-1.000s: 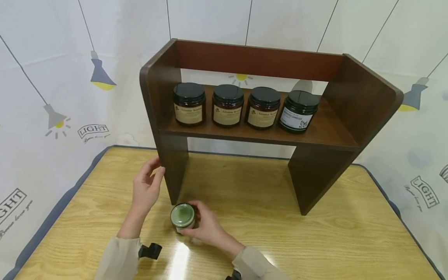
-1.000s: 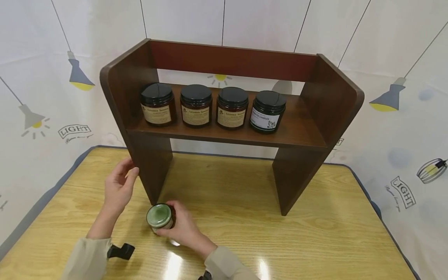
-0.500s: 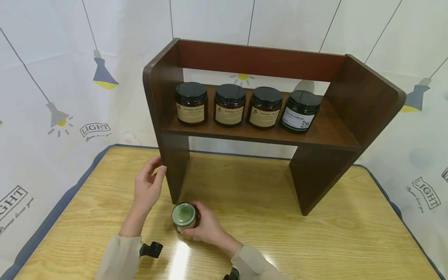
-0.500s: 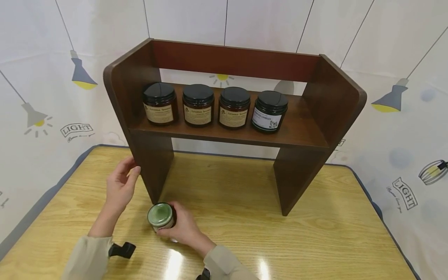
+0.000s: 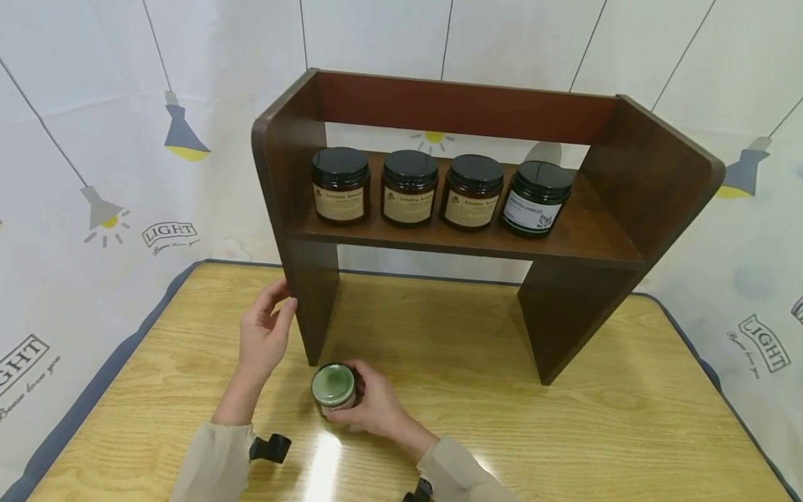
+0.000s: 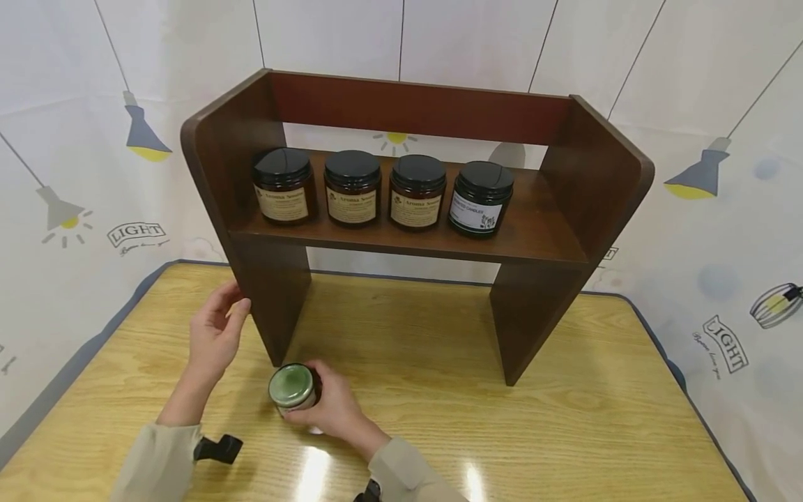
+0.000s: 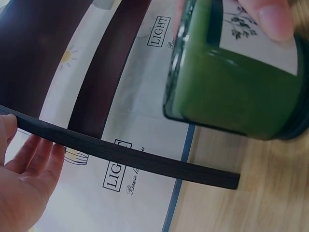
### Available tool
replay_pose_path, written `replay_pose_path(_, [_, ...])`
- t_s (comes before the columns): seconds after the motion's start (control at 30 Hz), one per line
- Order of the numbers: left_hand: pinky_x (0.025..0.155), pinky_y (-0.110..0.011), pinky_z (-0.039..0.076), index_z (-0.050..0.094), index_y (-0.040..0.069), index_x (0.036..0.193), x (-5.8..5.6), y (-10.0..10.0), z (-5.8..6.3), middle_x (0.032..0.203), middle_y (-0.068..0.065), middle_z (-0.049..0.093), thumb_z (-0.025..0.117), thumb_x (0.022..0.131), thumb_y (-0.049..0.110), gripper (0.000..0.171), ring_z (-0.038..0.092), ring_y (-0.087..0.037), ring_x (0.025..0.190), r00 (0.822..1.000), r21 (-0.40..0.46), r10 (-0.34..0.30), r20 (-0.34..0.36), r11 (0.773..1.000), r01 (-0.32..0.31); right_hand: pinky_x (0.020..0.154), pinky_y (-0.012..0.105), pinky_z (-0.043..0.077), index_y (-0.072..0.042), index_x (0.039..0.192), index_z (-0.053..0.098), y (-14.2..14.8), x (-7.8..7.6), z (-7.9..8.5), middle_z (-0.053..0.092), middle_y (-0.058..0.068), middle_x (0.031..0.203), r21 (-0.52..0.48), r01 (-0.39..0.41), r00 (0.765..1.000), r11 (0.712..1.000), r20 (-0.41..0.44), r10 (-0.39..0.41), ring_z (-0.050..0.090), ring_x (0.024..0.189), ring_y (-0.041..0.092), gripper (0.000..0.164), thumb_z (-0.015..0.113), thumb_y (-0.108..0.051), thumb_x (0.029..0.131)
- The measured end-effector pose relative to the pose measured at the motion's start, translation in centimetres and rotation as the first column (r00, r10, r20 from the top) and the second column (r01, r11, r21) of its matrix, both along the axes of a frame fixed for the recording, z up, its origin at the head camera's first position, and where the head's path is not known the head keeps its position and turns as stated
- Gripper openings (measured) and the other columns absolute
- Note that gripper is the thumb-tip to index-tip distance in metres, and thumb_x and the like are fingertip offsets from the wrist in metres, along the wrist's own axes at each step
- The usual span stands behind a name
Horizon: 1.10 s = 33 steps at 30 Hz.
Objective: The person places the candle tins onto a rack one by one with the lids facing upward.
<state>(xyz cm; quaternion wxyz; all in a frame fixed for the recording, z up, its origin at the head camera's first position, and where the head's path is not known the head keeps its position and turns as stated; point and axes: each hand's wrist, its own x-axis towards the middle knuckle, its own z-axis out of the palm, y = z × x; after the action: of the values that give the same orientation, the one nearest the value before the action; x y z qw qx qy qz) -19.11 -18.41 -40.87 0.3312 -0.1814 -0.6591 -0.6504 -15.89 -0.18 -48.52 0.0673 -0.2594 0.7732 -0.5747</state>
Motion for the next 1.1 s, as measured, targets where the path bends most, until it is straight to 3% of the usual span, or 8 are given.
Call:
replay_pose_path(0.27, [0.079,-0.013,0.049,0.048,-0.025,0.111,0.1,0.0,0.0,0.106,0.011,0.061,0.049,0.086,-0.02,0.026,0.057,-0.005,0.097,1.0,-0.014,0.009,0.015,1.0,-0.009,0.09,0.025,0.048,0.003,0.117,0.052,0.5,0.2,0.8,0.06,0.01,0.109,-0.025,0.007,1.0,1.0,0.01,-0.007,0.058,0.101,0.018,0.062,0.083,-0.004,0.064])
replay_pose_path(1.1, [0.079,-0.013,0.049,0.047,-0.025,0.112,0.1,-0.1,0.1,0.107,0.011,0.061,0.048,0.087,-0.019,0.026,0.057,-0.006,0.098,1.0,0.003,-0.007,0.019,1.0,0.007,0.082,0.029,0.05,-0.002,0.117,0.053,4.5,0.7,6.1,0.061,0.005,0.106,-0.023,0.094,0.993,0.995,-0.068,-0.096,0.056,0.099,0.02,0.066,0.083,-0.007,0.059])
